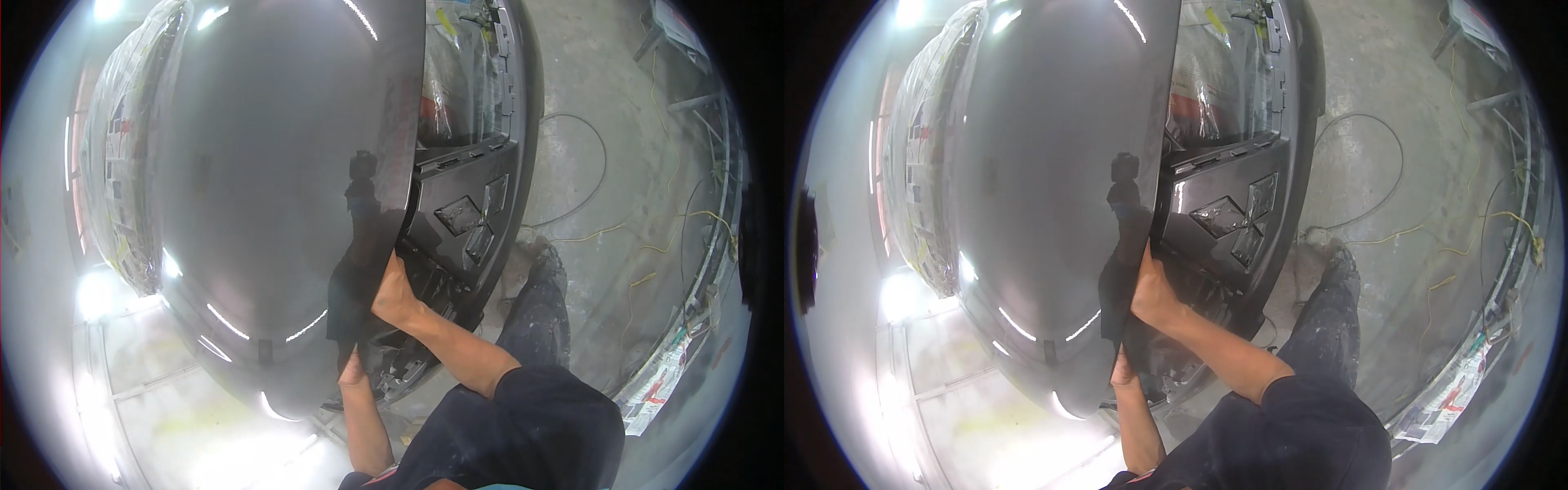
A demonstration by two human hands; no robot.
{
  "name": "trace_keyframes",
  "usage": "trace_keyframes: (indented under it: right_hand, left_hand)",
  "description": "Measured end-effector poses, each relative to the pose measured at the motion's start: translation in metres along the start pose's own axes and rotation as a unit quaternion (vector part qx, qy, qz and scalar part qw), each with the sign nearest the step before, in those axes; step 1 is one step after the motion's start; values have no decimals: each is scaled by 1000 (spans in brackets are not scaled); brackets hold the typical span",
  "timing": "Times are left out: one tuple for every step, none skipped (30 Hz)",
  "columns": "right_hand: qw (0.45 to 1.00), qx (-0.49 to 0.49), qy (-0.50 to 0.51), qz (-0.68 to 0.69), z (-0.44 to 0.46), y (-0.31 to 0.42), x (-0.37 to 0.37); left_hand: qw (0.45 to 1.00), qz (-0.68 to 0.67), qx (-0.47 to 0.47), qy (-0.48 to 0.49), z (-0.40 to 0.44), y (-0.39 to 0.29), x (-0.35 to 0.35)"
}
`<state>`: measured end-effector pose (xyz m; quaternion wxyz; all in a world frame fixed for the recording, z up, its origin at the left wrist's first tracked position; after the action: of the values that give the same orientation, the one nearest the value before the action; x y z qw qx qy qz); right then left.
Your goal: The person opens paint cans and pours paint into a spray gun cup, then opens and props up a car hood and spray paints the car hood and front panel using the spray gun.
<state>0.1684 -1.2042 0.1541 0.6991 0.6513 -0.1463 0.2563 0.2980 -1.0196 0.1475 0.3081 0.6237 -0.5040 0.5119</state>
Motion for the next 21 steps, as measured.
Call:
trace_keyframes:
  right_hand:
    - [1000,-3,-2,5,0,-1,0]
    - [1000,-5,-5,10,0,-4,0]
    - [1000,-9,-7,15,0,-7,0]
    - [1000,-13,-7,13,0,-10,0]
    - [1000,-18,-6,12,0,-14,-1]
    - [1000,-22,-6,10,-1,-16,-1]
    - [999,-28,-17,-2,0,-15,-2]
    - [999,-35,-28,-14,-1,-13,-3]
    - [998,-42,-39,-25,0,-11,-4]
    - [999,-35,-38,-18,1,-11,-4]
    - [999,-25,-36,-13,1,-10,-4]
    - [999,-16,-33,-8,1,-10,-4]
    - [999,-21,-32,-9,-1,-11,-3]
    - [999,-27,-31,-11,0,-14,-2]
    - [999,-33,-30,-13,1,-15,-1]
    - [999,-37,-30,-15,0,-15,-2]
    - [999,-40,-32,-16,2,-8,-2]
    - [998,-41,-33,-15,2,-4,-1]
    - [999,-31,-25,-21,3,-5,1]
    - [999,-21,-17,-25,3,-7,3]
    - [999,-9,-8,-30,2,-8,4]
  left_hand:
    - [1000,1,-1,1,0,0,0]
    - [1000,1,0,1,1,0,0]
    - [1000,2,1,0,1,-1,0]
    - [1000,5,3,1,1,-1,0]
    - [1000,6,4,0,1,-1,0]
    - [1000,6,7,0,0,-2,-1]
    - [1000,9,7,1,2,-2,-1]
    - [1000,10,9,-1,3,-2,-1]
    - [1000,11,9,1,3,-2,0]
    - [1000,11,11,-1,2,-3,-1]
    - [1000,13,11,-1,3,-3,-1]
    - [1000,12,14,-2,2,-4,-2]
    - [1000,15,16,-3,1,-4,-3]
    - [1000,15,18,-3,2,-5,-3]
    - [1000,19,22,-7,1,-6,-4]
    - [999,21,26,-7,0,-8,-5]
    - [999,24,30,-10,0,-9,-5]
    - [999,33,36,-14,-1,-11,-6]
    - [998,42,42,-17,-3,-14,-6]
    - [996,60,55,-24,-6,-18,-6]
    - [994,83,66,-32,-8,-22,-6]
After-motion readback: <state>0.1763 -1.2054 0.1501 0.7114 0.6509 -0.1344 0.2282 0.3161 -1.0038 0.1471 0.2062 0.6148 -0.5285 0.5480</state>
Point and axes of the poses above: each hand's wrist, its own z-axis towards the middle knuckle, its own x-axis out of the palm, y = z × x, the point moved 7 cm from there along z, towards the middle knuckle, and after that the axes turned 3 degrees about -y, right-handed, at the moved point
